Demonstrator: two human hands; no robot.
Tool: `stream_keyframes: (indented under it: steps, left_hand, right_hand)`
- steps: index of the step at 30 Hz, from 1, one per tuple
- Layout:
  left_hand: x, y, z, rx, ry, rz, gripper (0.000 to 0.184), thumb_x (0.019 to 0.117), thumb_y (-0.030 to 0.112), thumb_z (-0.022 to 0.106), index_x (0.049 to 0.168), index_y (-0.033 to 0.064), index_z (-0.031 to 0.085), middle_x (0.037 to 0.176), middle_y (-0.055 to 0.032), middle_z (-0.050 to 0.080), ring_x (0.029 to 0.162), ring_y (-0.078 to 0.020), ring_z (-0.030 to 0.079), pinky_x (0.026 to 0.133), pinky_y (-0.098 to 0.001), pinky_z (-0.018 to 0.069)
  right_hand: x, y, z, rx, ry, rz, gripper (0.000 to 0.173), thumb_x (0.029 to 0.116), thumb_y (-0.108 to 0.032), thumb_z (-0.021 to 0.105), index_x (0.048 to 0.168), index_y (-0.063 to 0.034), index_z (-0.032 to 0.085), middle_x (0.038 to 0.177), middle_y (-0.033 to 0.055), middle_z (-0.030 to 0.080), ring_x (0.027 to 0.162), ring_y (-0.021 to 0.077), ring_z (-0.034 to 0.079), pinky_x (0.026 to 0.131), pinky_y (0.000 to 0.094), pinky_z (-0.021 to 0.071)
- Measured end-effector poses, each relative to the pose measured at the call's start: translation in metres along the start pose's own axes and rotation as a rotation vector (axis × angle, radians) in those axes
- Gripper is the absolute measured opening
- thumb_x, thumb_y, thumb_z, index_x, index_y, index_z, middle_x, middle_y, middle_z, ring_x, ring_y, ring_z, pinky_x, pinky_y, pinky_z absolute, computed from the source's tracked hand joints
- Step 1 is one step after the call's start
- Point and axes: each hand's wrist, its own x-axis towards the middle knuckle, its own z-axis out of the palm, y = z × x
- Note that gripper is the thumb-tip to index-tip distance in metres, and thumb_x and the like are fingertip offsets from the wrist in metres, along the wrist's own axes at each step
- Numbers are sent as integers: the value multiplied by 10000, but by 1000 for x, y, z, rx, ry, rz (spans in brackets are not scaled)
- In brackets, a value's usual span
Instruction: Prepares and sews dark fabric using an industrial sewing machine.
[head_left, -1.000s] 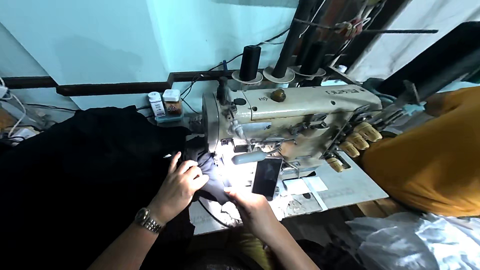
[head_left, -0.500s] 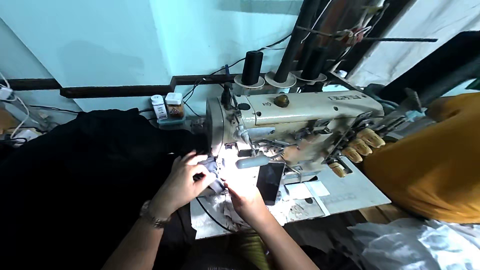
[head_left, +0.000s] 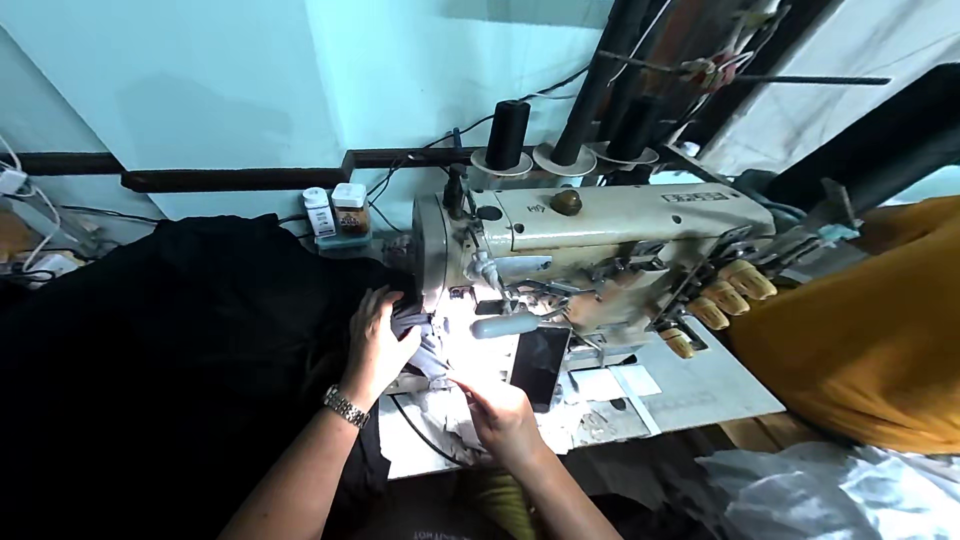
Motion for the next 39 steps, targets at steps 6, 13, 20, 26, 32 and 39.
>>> stream_keyframes:
  steps: [6,13,20,26,32,39]
  left_hand:
    - [0,0,0,-14,11,12,556,834,403,736,1294,97,665,1406,-138,616,1369,-348,524,1100,-591,430]
    - [0,0,0,4,-5,-7,527,834,404,731,1263,101,683,1400,-122,624,1377,-342,519,1104,-584,426]
    - [0,1,-1,-6,-9,4,528,838,397,735,1271,100,681,1389,-114,632,1368,-329,527,1114,-573,425]
    - [1,2,-1,2,-21,-15,524,836,402,728,1267,107,686,1399,-107,627,1386,-322,510,1121,-574,414]
    - [1,4,-1,7,-26,-34,515,839,401,724,1264,112,690,1402,-104,628,1392,-323,504,1130,-569,403]
    - [1,4,-2,-3,-20,-15,496,837,398,729,1238,108,700,1385,-105,635,1374,-326,520,1105,-577,423]
  right_hand:
    - [7,1,-32,137,98,79,190,1048,-200,563,1053,-121,735,919,26,718,839,67,683,745,221,578]
    - [6,5,-46,163,277,156,216,1063,-227,551,1078,-87,715,922,5,702,822,-8,655,739,127,550]
    - [27,27,-113,-22,577,96,205,1080,-223,502,1084,-108,672,983,-50,696,798,-4,643,690,188,554]
    - [79,107,-240,278,961,483,333,1038,-138,510,1365,-89,471,1006,-74,573,673,6,529,606,188,495]
    - [99,177,-271,609,247,541,407,987,-346,530,1394,-338,534,988,-166,694,813,-42,658,721,181,575]
    - [152,123,-276,235,190,991,448,1114,-451,300,1250,-101,544,917,-39,559,764,-21,545,713,180,493]
